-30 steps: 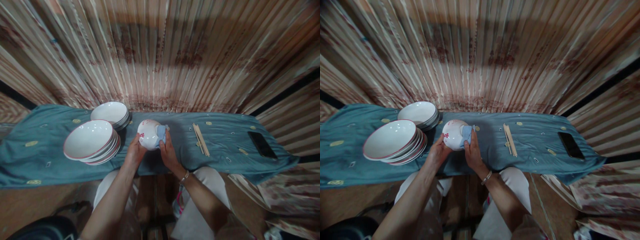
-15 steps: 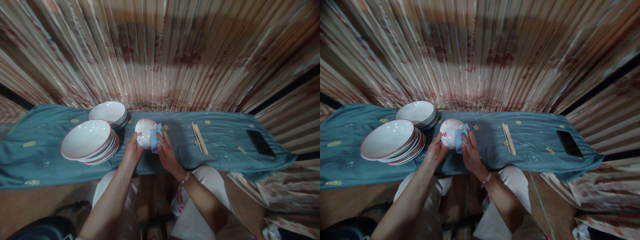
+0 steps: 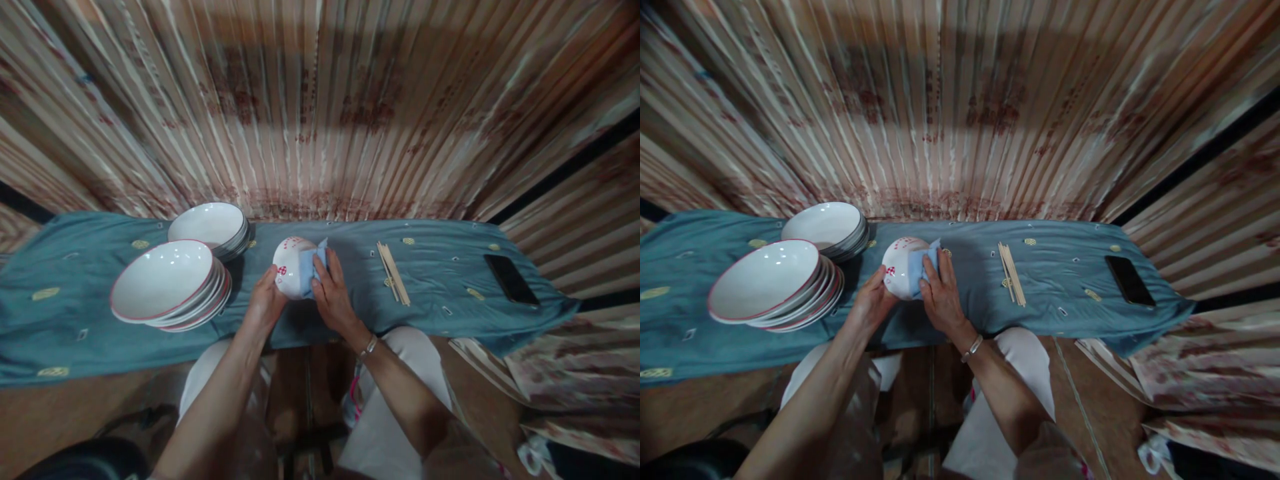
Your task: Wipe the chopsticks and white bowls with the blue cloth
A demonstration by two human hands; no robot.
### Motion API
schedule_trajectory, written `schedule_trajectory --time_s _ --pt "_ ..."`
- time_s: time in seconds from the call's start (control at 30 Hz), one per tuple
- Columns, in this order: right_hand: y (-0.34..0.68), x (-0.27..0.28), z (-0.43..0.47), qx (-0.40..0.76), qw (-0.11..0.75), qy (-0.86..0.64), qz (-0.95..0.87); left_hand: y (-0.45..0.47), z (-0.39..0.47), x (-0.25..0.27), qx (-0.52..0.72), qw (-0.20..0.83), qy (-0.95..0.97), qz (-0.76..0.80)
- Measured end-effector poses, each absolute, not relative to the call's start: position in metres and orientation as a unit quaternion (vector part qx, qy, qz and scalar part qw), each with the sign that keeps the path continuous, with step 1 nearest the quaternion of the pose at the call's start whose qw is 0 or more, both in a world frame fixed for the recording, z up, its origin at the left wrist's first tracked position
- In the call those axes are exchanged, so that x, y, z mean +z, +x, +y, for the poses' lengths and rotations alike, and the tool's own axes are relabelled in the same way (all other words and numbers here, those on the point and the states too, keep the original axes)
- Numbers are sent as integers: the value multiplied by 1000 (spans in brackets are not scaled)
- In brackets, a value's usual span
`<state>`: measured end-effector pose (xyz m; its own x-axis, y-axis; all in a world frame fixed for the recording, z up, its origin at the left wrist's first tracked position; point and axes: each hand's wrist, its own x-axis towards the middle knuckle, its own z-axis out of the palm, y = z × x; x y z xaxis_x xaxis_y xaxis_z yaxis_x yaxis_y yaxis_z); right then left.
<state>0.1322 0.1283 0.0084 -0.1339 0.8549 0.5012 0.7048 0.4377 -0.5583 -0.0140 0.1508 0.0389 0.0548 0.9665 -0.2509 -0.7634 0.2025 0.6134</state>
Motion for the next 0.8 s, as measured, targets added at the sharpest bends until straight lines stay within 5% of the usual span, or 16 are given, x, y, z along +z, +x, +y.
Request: schedule_trajectory --time_s 0.8 --pt "131 -5 122 128 431 -515 -730 -21 157 35 643 673 144 336"
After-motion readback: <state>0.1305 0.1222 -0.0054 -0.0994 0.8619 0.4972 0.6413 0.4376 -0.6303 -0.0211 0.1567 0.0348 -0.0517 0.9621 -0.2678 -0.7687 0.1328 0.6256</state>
